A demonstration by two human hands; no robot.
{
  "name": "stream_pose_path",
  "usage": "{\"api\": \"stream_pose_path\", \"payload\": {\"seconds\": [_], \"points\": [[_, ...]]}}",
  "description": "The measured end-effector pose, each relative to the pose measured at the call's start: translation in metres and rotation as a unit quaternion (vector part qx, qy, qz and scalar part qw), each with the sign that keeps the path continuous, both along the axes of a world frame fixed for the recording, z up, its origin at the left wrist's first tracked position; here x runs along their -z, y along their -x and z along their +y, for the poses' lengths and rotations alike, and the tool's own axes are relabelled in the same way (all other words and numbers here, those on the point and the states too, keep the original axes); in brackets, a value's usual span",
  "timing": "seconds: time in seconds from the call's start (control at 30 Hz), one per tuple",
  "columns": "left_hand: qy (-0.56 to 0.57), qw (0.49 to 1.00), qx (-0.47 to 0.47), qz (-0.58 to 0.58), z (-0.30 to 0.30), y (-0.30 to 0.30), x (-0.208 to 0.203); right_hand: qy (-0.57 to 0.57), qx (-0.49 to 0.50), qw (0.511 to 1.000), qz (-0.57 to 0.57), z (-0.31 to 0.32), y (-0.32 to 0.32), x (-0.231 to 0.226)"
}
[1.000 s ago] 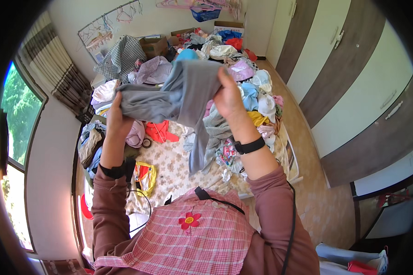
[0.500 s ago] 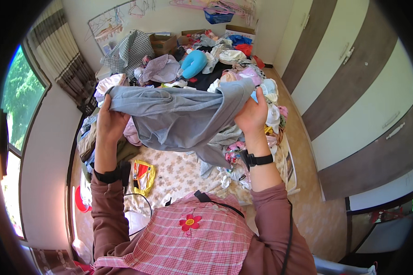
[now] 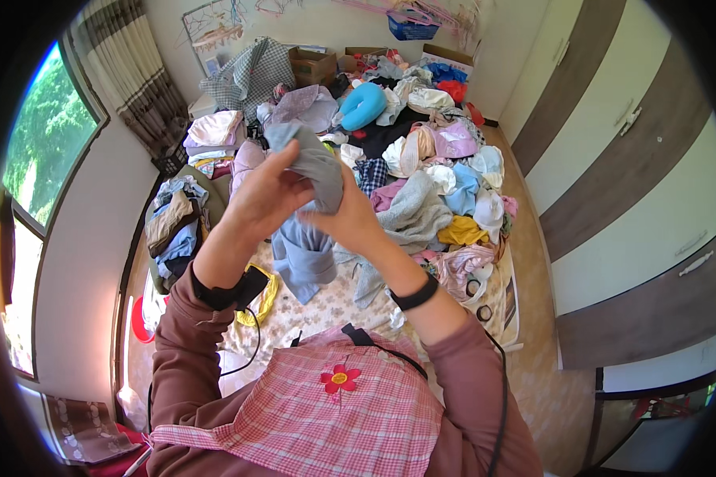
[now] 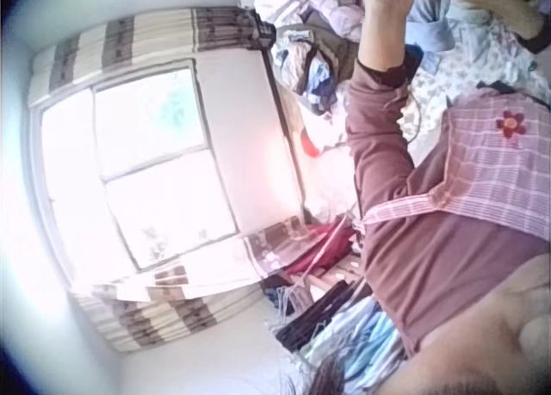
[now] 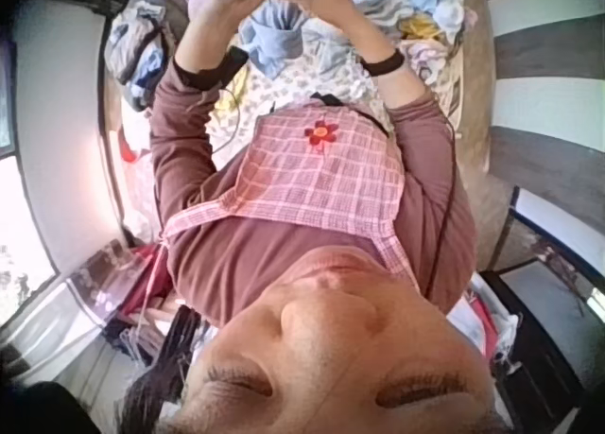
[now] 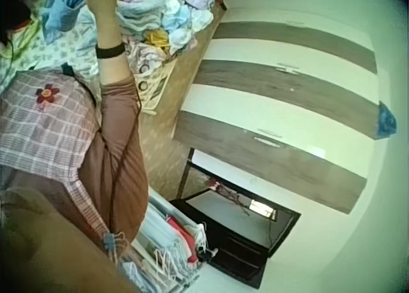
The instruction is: Folding various items of clothing including shirts, trousers, and socks and stacking them on a bed.
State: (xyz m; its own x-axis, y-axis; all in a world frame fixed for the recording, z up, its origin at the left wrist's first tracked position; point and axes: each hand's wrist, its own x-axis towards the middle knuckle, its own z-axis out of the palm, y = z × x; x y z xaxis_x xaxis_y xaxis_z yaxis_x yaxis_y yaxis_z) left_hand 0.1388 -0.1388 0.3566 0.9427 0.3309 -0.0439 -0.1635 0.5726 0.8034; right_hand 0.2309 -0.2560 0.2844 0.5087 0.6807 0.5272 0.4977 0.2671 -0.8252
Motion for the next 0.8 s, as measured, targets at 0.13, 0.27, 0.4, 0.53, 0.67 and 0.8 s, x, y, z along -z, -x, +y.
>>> {"api": "stream_pose_path", "payload": {"seconds": [0.13, 0.27, 0.4, 0.53, 0.67, 0.8], "points": [[-0.265, 0.964, -0.012, 0.01, 0.002, 0.003, -0.012, 0.008, -0.09, 0.96, 0.265, 0.009, -0.039, 0.019], [-0.469, 0.878, -0.066, 0.073, 0.056, 0.031, 0.029, -0.107, -0.228, 0.808, 0.532, -0.004, -0.029, -0.007], [-0.414, 0.908, -0.038, 0.047, 0.066, 0.029, 0.115, -0.117, -0.34, 0.739, 0.57, -0.004, -0.033, -0.005], [-0.409, 0.903, 0.11, 0.073, 0.049, 0.015, 0.149, -0.145, -0.438, 0.667, 0.585, -0.004, -0.032, 0.001], [-0.436, 0.877, 0.192, 0.062, 0.047, 0.008, 0.147, -0.15, -0.409, 0.697, 0.57, -0.015, -0.037, 0.0], [-0.216, 0.966, 0.136, 0.045, 0.053, 0.02, 0.136, -0.192, -0.301, 0.765, 0.536, -0.037, -0.052, 0.01]]}}
